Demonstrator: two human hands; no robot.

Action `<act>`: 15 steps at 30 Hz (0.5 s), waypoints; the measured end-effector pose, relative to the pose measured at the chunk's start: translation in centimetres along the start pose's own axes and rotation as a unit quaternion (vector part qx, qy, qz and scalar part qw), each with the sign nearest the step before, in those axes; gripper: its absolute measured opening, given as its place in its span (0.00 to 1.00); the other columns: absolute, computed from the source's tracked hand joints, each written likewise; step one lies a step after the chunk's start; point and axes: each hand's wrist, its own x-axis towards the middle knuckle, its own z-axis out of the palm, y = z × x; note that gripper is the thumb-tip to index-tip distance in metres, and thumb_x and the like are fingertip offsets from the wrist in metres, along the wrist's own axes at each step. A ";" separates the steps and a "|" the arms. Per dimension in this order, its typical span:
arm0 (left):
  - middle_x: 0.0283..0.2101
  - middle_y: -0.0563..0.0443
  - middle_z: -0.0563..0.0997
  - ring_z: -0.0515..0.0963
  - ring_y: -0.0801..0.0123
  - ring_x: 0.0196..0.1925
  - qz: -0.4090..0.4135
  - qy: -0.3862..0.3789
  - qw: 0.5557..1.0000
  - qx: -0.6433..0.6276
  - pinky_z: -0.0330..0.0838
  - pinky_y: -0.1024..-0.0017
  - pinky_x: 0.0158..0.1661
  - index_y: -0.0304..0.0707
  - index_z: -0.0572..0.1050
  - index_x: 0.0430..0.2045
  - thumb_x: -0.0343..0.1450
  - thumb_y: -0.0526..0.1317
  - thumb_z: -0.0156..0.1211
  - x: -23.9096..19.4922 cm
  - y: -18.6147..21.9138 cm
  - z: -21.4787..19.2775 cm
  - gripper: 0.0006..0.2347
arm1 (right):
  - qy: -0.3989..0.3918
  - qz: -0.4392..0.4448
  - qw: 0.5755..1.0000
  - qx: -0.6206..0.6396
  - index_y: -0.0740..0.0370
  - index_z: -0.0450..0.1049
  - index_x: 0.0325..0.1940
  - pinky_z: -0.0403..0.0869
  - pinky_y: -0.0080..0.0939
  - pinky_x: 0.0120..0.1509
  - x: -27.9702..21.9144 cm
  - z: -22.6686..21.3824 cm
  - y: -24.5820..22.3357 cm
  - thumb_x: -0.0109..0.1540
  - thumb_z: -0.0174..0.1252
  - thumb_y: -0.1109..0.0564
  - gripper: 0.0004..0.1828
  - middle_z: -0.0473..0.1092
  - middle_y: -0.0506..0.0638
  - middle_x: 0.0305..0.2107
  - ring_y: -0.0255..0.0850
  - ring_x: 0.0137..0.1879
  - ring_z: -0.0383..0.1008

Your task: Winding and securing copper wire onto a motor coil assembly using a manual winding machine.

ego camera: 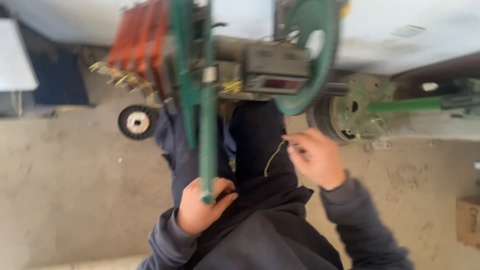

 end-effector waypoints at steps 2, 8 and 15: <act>0.27 0.51 0.81 0.81 0.61 0.28 -0.036 -0.043 0.998 -0.014 0.73 0.67 0.30 0.42 0.79 0.31 0.63 0.39 0.68 1.7 0.5 0.6 0.07 | 0.007 0.014 1.000 -0.003 0.56 0.79 0.52 0.74 0.44 0.46 -1.5 1.6 2.7 0.59 0.63 0.60 0.16 0.74 0.51 0.43 0.50 0.43 0.76; 0.30 0.51 0.83 0.83 0.67 0.29 -0.144 -0.166 0.971 -0.091 0.76 0.71 0.32 0.38 0.78 0.36 0.67 0.40 0.67 6.9 0.6 4.2 0.09 | 0.012 -0.016 0.999 0.028 0.58 0.76 0.54 0.70 0.49 0.60 -2.8 5.6 8.8 0.59 0.63 0.58 0.18 0.72 0.56 0.53 0.56 0.57 0.72; 0.46 0.45 0.82 0.82 0.70 0.49 -0.124 -0.032 0.948 -0.292 0.77 0.72 0.49 0.30 0.72 0.51 0.73 0.40 0.62 9.8 -0.9 10.8 0.16 | 0.002 -0.058 0.998 -0.010 0.58 0.76 0.39 0.69 0.51 0.44 -2.2 4.2 5.4 0.57 0.66 0.58 0.08 0.75 0.50 0.35 0.51 0.41 0.74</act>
